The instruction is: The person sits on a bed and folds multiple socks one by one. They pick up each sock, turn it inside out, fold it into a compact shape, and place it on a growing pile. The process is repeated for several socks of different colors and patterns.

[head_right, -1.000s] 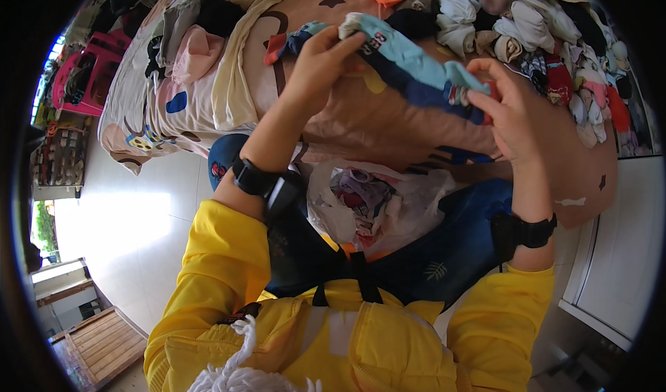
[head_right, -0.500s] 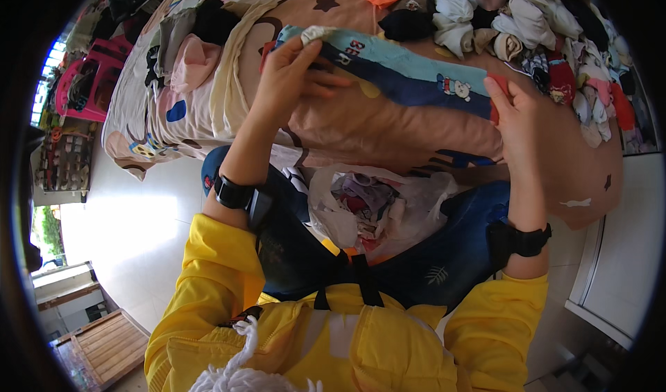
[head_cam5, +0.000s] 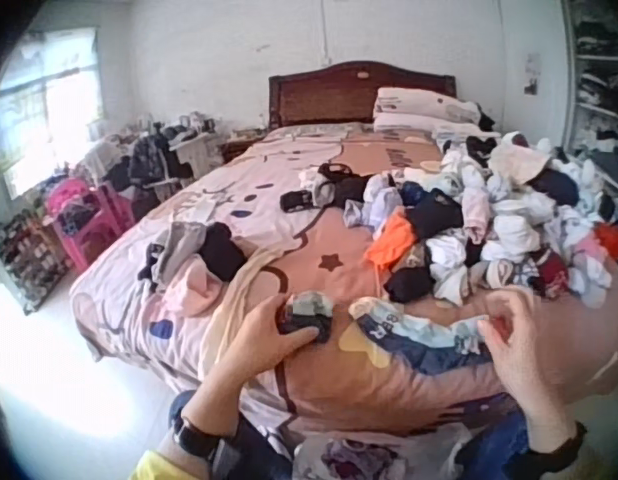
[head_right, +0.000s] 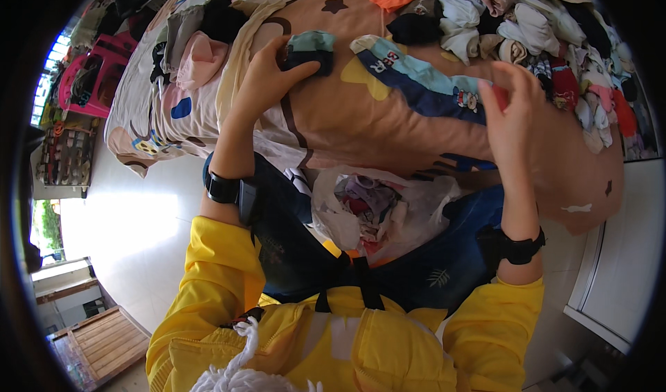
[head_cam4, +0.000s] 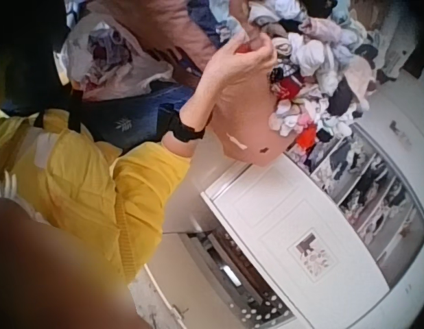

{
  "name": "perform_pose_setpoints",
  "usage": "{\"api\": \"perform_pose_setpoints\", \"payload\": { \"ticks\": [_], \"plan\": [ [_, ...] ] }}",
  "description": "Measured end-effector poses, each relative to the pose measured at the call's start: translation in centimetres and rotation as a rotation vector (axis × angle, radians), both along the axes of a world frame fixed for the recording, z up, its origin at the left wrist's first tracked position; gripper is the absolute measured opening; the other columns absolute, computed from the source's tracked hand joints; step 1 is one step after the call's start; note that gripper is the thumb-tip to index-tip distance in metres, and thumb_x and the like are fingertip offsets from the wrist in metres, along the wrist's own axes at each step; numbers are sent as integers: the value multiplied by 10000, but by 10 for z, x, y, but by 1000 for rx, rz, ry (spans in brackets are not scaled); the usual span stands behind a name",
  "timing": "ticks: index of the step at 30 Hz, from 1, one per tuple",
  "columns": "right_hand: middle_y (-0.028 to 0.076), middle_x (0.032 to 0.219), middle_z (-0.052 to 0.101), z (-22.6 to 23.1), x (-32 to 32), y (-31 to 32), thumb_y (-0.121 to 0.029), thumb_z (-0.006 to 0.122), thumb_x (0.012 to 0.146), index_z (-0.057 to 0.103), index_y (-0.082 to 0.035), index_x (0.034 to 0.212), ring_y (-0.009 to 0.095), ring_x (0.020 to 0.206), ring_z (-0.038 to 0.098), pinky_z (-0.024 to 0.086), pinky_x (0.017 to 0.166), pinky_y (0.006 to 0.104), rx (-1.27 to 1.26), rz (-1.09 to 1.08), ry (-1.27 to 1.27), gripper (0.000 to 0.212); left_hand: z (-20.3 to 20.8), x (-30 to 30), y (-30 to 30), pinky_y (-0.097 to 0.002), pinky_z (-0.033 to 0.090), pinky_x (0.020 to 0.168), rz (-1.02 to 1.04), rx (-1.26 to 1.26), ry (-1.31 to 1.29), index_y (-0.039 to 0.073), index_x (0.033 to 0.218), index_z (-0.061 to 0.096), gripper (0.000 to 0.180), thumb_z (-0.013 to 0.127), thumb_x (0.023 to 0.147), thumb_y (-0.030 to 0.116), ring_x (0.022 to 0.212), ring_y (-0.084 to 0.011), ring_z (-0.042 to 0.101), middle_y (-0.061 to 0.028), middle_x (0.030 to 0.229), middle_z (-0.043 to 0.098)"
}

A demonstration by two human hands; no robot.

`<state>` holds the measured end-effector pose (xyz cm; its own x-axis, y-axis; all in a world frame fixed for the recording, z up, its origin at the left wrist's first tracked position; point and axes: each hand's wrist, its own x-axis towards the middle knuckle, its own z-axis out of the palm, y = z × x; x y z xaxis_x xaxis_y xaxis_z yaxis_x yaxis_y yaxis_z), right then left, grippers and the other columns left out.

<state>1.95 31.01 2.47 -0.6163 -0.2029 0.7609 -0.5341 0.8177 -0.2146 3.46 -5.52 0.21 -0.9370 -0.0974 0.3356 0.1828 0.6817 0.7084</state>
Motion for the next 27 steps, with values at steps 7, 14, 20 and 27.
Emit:
{"api": "perform_pose_setpoints", "payload": {
  "ticks": [7,14,20,27],
  "plan": [
    [103,1155,629,7,7,-66,-184,675,885,461,-93,1358,229,999,602,476,824,325,-243,327,-767,527,22,23,23,-212,424,497,-519,1077,-435,51,1024,615,412,555,946,451,625,-104,556,-51,786,613],
    [-7,1042,640,4,25,-91,-90,672,890,552,-98,1227,57,873,582,458,761,196,-345,851,-619,357,25,48,73,-228,463,626,-351,969,-610,18,1082,647,479,501,985,464,720,-92,558,-63,852,613],
    [-23,853,559,23,31,-35,-177,707,856,579,-93,972,56,742,529,415,639,201,-612,1129,-1352,192,14,30,46,-224,426,683,-849,196,-504,-5,1007,642,366,547,985,348,773,-73,510,8,843,574],
    [63,783,635,-68,40,-50,-294,766,757,628,-10,905,169,717,591,458,641,319,416,1120,-1586,348,-104,63,98,-367,479,812,-1460,-505,-867,41,1097,670,310,575,910,269,930,-264,633,-134,1046,681]
  ]
}}
